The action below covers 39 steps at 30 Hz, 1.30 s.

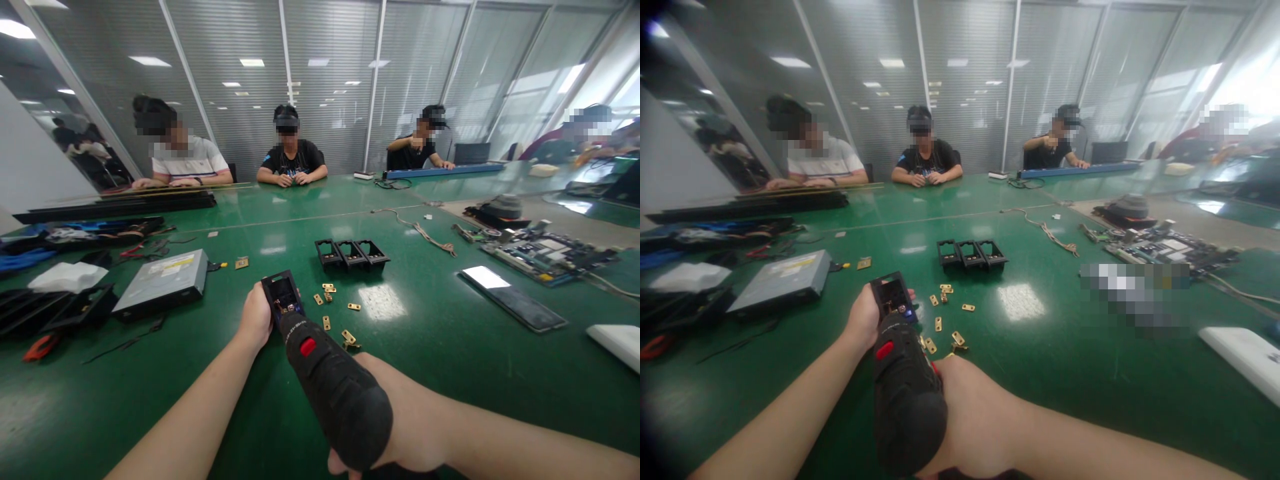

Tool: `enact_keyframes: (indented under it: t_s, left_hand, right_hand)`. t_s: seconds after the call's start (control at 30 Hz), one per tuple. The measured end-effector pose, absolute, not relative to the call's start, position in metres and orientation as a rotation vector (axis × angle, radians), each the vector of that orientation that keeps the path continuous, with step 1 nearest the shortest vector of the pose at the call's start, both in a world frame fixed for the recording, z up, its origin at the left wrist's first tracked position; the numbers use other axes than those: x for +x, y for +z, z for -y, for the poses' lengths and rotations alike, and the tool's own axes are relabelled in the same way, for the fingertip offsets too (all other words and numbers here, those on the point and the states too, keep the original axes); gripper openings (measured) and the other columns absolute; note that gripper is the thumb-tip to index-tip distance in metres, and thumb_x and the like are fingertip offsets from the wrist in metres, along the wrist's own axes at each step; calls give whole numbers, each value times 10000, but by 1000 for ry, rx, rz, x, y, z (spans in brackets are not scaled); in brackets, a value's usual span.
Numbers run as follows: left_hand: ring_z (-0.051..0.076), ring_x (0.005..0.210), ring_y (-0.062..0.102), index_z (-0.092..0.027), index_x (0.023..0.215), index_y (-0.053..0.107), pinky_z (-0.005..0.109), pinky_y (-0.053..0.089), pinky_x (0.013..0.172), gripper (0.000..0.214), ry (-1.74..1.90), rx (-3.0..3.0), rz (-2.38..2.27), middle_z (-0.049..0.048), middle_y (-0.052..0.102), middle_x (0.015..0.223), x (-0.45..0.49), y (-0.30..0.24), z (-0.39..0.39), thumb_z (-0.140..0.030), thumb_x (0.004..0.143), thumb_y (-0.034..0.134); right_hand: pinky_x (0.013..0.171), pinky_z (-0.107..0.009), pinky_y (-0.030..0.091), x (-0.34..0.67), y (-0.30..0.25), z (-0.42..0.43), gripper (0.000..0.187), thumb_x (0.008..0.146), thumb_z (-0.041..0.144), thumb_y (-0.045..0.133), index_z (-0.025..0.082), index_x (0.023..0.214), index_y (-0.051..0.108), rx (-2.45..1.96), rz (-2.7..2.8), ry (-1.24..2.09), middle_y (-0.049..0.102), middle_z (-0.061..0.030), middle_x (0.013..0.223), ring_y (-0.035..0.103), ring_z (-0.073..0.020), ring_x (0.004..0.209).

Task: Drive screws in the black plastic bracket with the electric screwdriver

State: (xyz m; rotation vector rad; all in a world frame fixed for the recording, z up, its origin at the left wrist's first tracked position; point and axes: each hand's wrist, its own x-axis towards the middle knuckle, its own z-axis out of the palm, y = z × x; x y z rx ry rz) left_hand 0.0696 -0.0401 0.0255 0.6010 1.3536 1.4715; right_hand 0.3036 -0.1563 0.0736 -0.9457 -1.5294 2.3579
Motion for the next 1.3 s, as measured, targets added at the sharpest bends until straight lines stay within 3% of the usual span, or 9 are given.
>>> enact_keyframes:
  t_s: [0.13, 0.63, 0.93, 1.3]
  left_hand:
    - [316, 773, 830, -117, 1067, 824, 379, 658, 666, 429, 1474, 583, -1343, 155, 845, 851, 70, 26, 40, -376, 993, 490]
    - [305, 742, 824, -121, 969, 790, 367, 658, 633, 410, 1445, 611, -1369, 173, 843, 859, 70, 29, 40, -362, 995, 459]
    - [313, 734, 823, -105, 1029, 810, 399, 676, 653, 429, 1448, 583, -1354, 175, 841, 846, 70, 28, 39, -346, 1008, 456]
    - [301, 711, 808, -104, 1045, 818, 375, 650, 641, 438, 1450, 570, -1360, 161, 839, 836, 71, 30, 40, -390, 1000, 488]
  right_hand:
    - [539, -205, 555, 302, 74, 157, 710, 369, 398, 1150, 156, 847, 685, -948, 1548, 2332, 711, 18, 676, 688, -145, 626]
    - [569, -197, 575, 305, 71, 157, 550, 506, 406, 1113, 138, 721, 684, -932, 1642, 2283, 719, -24, 734, 698, -137, 659]
    - [556, -177, 526, 304, 67, 157, 564, 513, 377, 1112, 153, 778, 668, -843, 1649, 2254, 682, 12, 708, 690, -136, 645]
    - [555, -201, 539, 305, 72, 156, 582, 464, 416, 1128, 145, 729, 686, -904, 1621, 2262, 715, -17, 721, 695, -146, 651]
